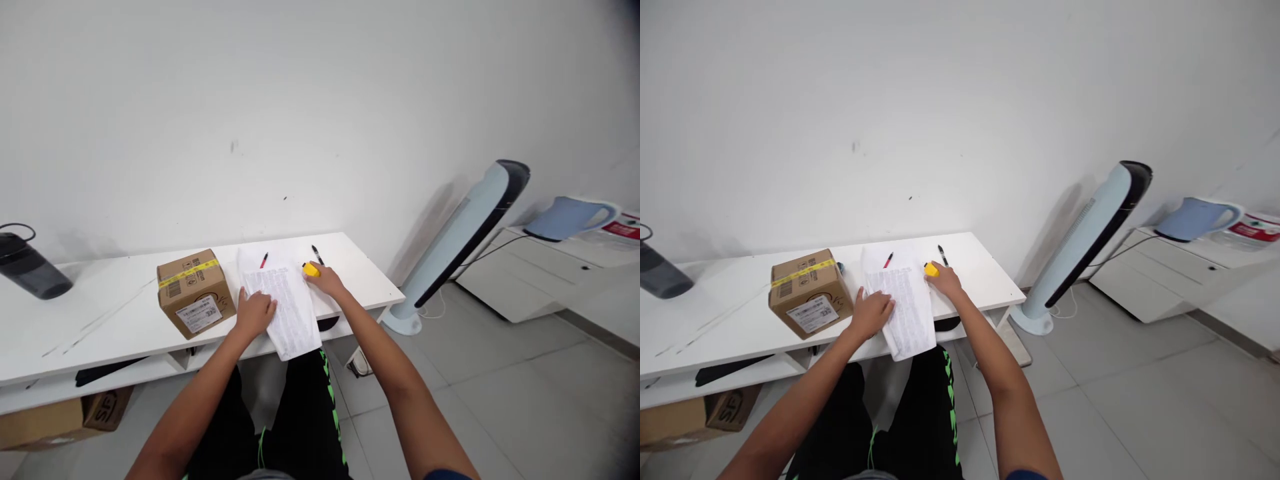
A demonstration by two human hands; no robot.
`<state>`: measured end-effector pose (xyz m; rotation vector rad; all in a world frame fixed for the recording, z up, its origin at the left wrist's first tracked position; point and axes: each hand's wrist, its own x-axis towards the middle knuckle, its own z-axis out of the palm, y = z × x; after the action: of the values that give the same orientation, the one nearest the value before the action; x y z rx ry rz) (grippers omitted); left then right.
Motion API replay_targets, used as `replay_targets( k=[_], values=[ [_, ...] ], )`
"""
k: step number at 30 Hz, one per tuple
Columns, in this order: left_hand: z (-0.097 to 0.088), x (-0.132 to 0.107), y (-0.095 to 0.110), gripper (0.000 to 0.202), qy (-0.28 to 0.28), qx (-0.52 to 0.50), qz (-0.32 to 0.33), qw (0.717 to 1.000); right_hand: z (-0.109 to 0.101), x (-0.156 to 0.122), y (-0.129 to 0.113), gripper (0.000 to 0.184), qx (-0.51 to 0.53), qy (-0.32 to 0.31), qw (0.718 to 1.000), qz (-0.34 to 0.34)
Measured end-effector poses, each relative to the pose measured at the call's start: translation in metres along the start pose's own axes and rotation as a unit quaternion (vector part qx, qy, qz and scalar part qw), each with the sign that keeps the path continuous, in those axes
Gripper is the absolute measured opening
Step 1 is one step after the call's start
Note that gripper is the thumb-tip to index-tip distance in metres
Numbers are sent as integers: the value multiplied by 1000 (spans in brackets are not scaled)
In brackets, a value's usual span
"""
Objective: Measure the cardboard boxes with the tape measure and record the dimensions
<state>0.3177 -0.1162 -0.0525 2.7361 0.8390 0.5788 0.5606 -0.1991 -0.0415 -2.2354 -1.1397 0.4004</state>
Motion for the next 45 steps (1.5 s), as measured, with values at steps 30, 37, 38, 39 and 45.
replay_targets(
  k=[30,37,38,39,45],
  values=[
    [39,27,-22,60,-99,61,29,993,97,170,-89,51,-324,-108,791,-507],
    [45,28,-24,61,-114,18,19,993,67,171,-77,30,-348,-61,796,-492],
    [44,27,-24,61,-118,16,16,993,61,167,-77,31,-333,-30,826,-454],
    [42,28,-23,60,-121,16,11,992,56,162,-77,31,-303,10,863,-405],
    [24,49,-24,46,-129,32,15,991,57,92,-55,24,102,125,967,-196]
  ],
)
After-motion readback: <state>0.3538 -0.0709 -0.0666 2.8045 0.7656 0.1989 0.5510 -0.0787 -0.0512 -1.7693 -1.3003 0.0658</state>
